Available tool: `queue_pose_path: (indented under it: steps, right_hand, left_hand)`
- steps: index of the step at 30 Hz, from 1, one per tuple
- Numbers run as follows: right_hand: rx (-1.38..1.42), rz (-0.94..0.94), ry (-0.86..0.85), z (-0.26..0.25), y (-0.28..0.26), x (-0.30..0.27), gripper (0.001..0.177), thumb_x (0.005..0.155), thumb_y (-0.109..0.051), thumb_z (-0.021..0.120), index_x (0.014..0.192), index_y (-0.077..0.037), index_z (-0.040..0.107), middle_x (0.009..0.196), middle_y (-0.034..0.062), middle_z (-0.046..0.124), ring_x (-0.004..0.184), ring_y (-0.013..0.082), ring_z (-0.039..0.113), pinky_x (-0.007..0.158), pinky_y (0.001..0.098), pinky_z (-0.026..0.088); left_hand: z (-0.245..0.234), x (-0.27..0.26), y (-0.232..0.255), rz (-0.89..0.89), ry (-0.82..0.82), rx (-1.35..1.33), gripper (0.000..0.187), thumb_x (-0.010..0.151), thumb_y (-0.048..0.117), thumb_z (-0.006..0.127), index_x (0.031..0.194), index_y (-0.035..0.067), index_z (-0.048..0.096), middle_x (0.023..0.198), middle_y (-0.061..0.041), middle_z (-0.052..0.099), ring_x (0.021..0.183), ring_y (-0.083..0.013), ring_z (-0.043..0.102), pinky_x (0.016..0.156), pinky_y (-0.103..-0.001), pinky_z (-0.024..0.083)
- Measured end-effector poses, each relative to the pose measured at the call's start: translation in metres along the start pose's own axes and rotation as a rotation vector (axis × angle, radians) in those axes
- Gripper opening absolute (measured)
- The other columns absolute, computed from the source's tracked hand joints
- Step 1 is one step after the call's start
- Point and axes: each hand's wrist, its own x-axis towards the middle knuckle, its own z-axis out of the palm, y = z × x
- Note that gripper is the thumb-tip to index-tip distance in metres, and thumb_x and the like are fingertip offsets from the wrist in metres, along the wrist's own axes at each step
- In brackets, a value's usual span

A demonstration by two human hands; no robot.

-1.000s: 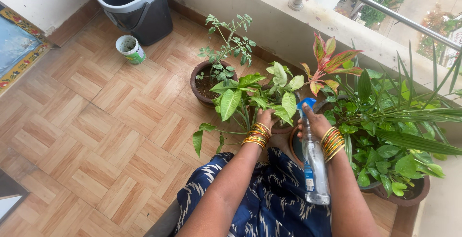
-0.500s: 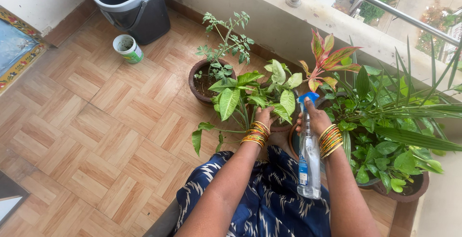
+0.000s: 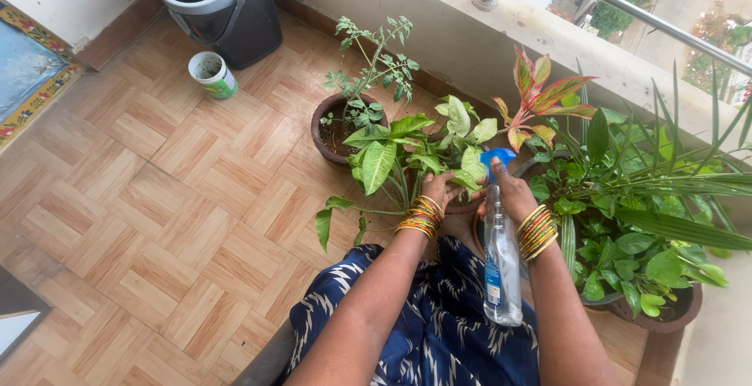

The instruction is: The person waters various potted plants on a balcony using a spray bottle, occasionally touching the leaves with their hands.

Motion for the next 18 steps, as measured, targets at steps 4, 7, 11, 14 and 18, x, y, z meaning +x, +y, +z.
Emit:
queue_pose_path:
  steps: [4, 7, 11, 14, 18]
  right_hand:
    - [0.007, 0.048, 0.032, 0.010, 0.007, 0.000, 0.073, 0.095, -0.068, 0.053, 0.095, 0.004, 0.064, 0.071, 0.0123, 0.066, 0.054, 0.0243, 0.067, 0.051, 0.0385, 0.057]
    - [0.037, 0.049, 0.004, 0.009, 0.005, 0.001, 0.074, 0.095, -0.068, 0.051, 0.094, 0.004, 0.064, 0.071, 0.0123, 0.067, 0.053, 0.0237, 0.067, 0.052, 0.0374, 0.058]
    - [-0.009, 0.015, -0.020, 0.006, 0.000, -0.003, 0.068, 0.091, -0.068, 0.049, 0.096, -0.003, 0.066, 0.072, 0.0107, 0.072, 0.053, 0.0220, 0.067, 0.052, 0.0352, 0.055]
    - [-0.017, 0.024, 0.045, 0.000, 0.003, -0.003, 0.072, 0.093, -0.069, 0.051, 0.094, 0.001, 0.066, 0.072, 0.0118, 0.068, 0.053, 0.0232, 0.066, 0.053, 0.0367, 0.057]
    - [0.104, 0.067, 0.155, -0.023, 0.007, 0.002, 0.076, 0.094, -0.071, 0.055, 0.092, 0.005, 0.063, 0.070, 0.0128, 0.062, 0.053, 0.0247, 0.065, 0.052, 0.0396, 0.058]
  left_hand:
    - [-0.002, -0.001, -0.002, 0.007, -0.074, -0.010, 0.060, 0.091, 0.004, 0.064, 0.140, -0.001, 0.031, 0.128, -0.022, 0.059, 0.112, -0.0337, 0.066, 0.094, -0.049, 0.060]
    - [0.004, -0.005, 0.000, -0.024, -0.028, -0.006, 0.059, 0.090, 0.006, 0.064, 0.139, 0.004, 0.030, 0.128, -0.023, 0.057, 0.113, -0.0344, 0.065, 0.095, -0.049, 0.059]
    - [0.004, 0.000, 0.003, -0.048, 0.005, -0.016, 0.056, 0.091, 0.006, 0.063, 0.137, 0.004, 0.031, 0.128, -0.026, 0.056, 0.113, -0.0373, 0.065, 0.094, -0.050, 0.060]
    - [0.002, 0.004, 0.004, -0.040, 0.000, 0.031, 0.051, 0.093, 0.008, 0.062, 0.135, 0.001, 0.034, 0.126, -0.022, 0.058, 0.111, -0.0368, 0.066, 0.093, -0.051, 0.060]
    - [0.005, -0.001, 0.017, -0.132, 0.136, 0.199, 0.041, 0.093, 0.018, 0.059, 0.128, 0.002, 0.045, 0.118, -0.019, 0.062, 0.107, -0.0375, 0.067, 0.089, -0.054, 0.059]
